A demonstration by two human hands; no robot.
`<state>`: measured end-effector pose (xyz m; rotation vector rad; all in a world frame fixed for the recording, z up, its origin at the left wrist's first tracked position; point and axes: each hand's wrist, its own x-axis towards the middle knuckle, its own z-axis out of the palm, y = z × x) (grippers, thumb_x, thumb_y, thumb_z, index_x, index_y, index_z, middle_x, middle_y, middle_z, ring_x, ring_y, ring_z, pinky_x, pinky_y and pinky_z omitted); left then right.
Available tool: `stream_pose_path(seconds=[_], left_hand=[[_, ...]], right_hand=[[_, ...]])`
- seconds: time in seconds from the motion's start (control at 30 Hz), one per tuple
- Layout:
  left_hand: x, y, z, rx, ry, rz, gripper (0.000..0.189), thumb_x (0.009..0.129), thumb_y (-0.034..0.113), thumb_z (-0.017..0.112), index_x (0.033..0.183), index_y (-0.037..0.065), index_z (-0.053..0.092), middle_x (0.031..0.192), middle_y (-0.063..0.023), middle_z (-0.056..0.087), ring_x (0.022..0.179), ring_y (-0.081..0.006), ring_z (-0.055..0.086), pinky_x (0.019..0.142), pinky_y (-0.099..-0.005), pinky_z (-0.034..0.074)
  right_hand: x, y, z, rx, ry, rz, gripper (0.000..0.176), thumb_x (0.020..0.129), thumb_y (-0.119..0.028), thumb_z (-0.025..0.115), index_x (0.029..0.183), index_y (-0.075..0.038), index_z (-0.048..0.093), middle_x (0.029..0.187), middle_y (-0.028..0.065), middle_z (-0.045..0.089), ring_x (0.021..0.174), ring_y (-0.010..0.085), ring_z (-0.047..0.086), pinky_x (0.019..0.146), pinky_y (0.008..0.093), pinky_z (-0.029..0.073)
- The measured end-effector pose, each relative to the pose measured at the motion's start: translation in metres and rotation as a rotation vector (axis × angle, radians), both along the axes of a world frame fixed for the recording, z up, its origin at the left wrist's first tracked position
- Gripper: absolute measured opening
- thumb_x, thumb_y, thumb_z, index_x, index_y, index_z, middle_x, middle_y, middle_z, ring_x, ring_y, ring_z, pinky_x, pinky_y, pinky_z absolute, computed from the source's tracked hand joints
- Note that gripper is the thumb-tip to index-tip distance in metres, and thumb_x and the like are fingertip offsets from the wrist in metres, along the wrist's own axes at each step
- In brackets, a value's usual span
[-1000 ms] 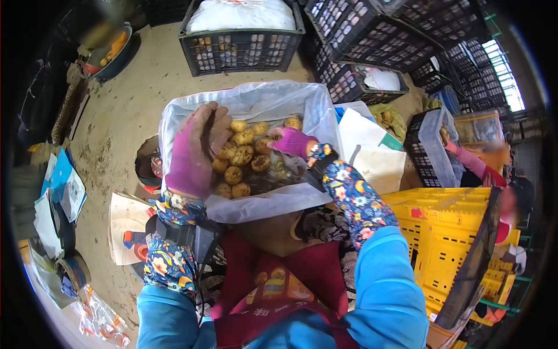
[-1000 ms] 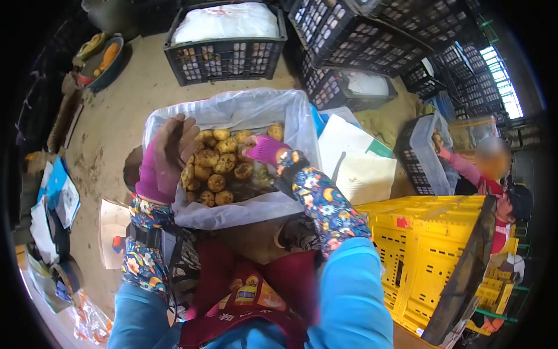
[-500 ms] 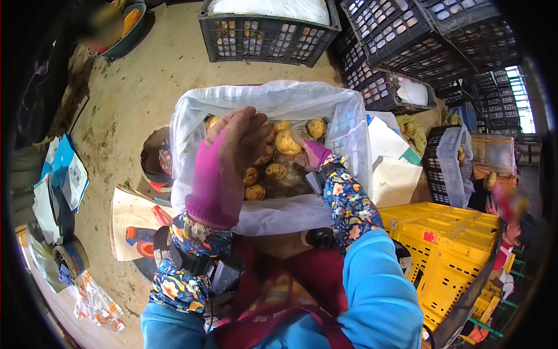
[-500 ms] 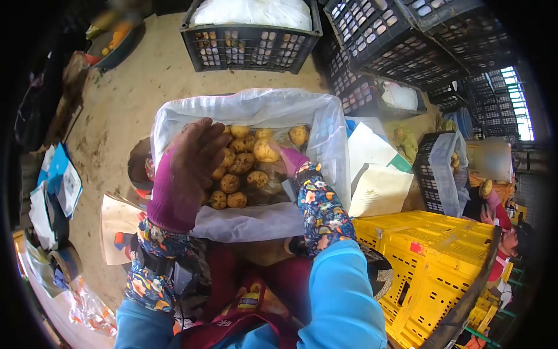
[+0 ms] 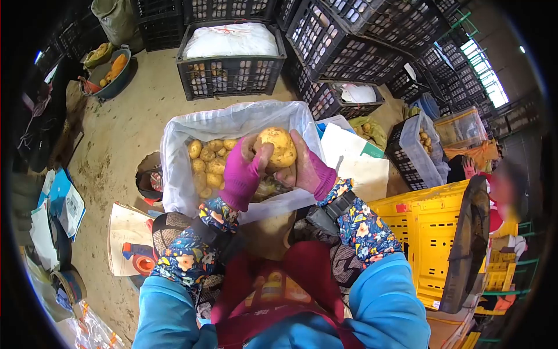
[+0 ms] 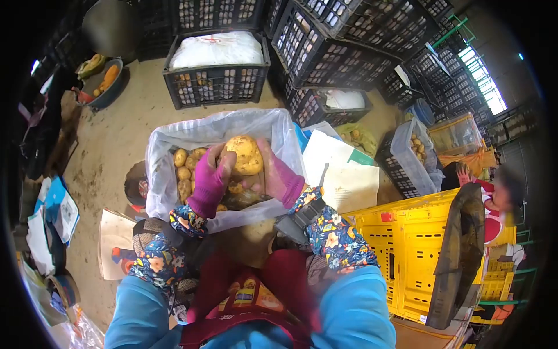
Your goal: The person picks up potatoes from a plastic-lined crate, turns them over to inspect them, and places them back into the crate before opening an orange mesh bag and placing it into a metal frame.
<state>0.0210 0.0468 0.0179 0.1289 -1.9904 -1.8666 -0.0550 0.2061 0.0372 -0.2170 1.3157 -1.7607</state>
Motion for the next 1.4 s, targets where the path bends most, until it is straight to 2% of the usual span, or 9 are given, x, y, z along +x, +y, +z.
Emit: stream_pose_path(seconds=[0.03, 0.1, 0.33, 0.63, 0.73, 0.9, 1.07, 1.27, 1.4], left_hand=[[-0.002, 0.003, -0.011, -0.067, 0.030, 0.060, 0.032, 0.094, 0.024, 0.059, 0.114, -0.002, 0.060, 0.101, -0.0125, 0.066, 0.085, -0.0209, 0.064, 0.074, -0.0330, 0.051], [-0.006, 0.004, -0.022, -0.122, 0.010, 0.125, 0.028, 0.096, 0.024, 0.056, 0.108, -0.001, 0.062, 0.100, -0.0150, 0.065, 0.084, -0.0259, 0.064, 0.076, -0.0363, 0.051], [-0.015, 0.019, -0.030, -0.228, 0.128, 0.223, 0.033, 0.092, 0.029, 0.060, 0.111, 0.002, 0.060, 0.101, -0.0202, 0.064, 0.090, -0.0359, 0.064, 0.080, -0.0401, 0.050], [-0.013, 0.000, -0.033, -0.561, -0.006, 0.181, 0.028, 0.093, 0.026, 0.058, 0.107, 0.002, 0.058, 0.102, -0.0194, 0.063, 0.091, -0.0380, 0.061, 0.076, -0.0421, 0.050], [-0.017, -0.010, -0.048, -0.655, 0.109, 0.283, 0.029, 0.093, 0.031, 0.058, 0.105, 0.004, 0.060, 0.102, -0.0195, 0.065, 0.092, -0.0381, 0.063, 0.075, -0.0430, 0.051], [-0.021, -0.016, -0.058, -0.762, 0.177, 0.290, 0.032, 0.093, 0.032, 0.058, 0.107, 0.003, 0.060, 0.104, -0.0191, 0.064, 0.093, -0.0363, 0.063, 0.077, -0.0422, 0.051], [-0.011, 0.007, -0.017, -0.406, -0.026, 0.135, 0.047, 0.084, 0.043, 0.069, 0.109, 0.004, 0.060, 0.096, -0.0185, 0.065, 0.087, -0.0360, 0.065, 0.075, -0.0417, 0.052], [-0.015, -0.004, -0.044, -0.593, 0.024, 0.221, 0.037, 0.088, 0.033, 0.063, 0.111, 0.003, 0.059, 0.096, -0.0189, 0.066, 0.086, -0.0369, 0.065, 0.073, -0.0415, 0.052], [-0.017, -0.004, -0.051, -0.534, -0.033, 0.256, 0.033, 0.092, 0.025, 0.056, 0.118, 0.005, 0.058, 0.106, -0.0202, 0.064, 0.096, -0.0373, 0.064, 0.083, -0.0421, 0.052]], right_hand=[[0.016, 0.001, 0.004, 0.080, 0.181, -0.075, 0.058, 0.095, -0.067, 0.035, 0.121, -0.019, 0.056, 0.088, 0.0016, 0.064, 0.062, 0.0165, 0.060, 0.048, 0.0231, 0.046], [0.022, -0.002, -0.001, -0.075, -0.415, -0.143, 0.060, 0.092, -0.071, 0.036, 0.118, -0.021, 0.057, 0.085, 0.0017, 0.063, 0.057, 0.0162, 0.058, 0.043, 0.0222, 0.043], [0.027, -0.007, -0.022, -0.177, -0.445, -0.278, 0.061, 0.094, -0.069, 0.035, 0.116, -0.016, 0.057, 0.090, 0.0034, 0.065, 0.061, 0.0134, 0.058, 0.044, 0.0214, 0.041], [0.017, -0.025, -0.021, 0.239, 0.636, -0.372, 0.050, 0.102, -0.044, 0.042, 0.130, -0.004, 0.052, 0.120, 0.0079, 0.058, 0.108, 0.0173, 0.057, 0.091, 0.0292, 0.047], [0.008, -0.013, -0.048, 0.301, 1.097, -0.312, 0.045, 0.103, -0.040, 0.041, 0.129, -0.005, 0.052, 0.120, 0.0068, 0.058, 0.108, 0.0149, 0.055, 0.089, 0.0299, 0.048], [0.004, -0.007, -0.056, -0.511, -0.433, -0.067, 0.042, 0.101, -0.035, 0.046, 0.129, -0.004, 0.051, 0.124, 0.0101, 0.056, 0.111, 0.0180, 0.055, 0.090, 0.0331, 0.050], [0.007, -0.026, -0.078, -0.201, -0.119, -0.396, 0.049, 0.095, -0.046, 0.053, 0.125, -0.008, 0.055, 0.116, 0.0077, 0.060, 0.105, 0.0198, 0.060, 0.086, 0.0336, 0.053], [0.004, -0.008, -0.066, -0.728, -0.705, -0.016, 0.053, 0.094, -0.054, 0.050, 0.124, -0.011, 0.057, 0.120, 0.0081, 0.062, 0.109, 0.0237, 0.061, 0.093, 0.0366, 0.051], [0.033, -0.028, -0.011, -0.345, -0.284, -0.463, 0.051, 0.091, -0.058, 0.053, 0.115, -0.014, 0.060, 0.103, 0.0021, 0.066, 0.086, 0.0185, 0.066, 0.068, 0.0296, 0.056]])
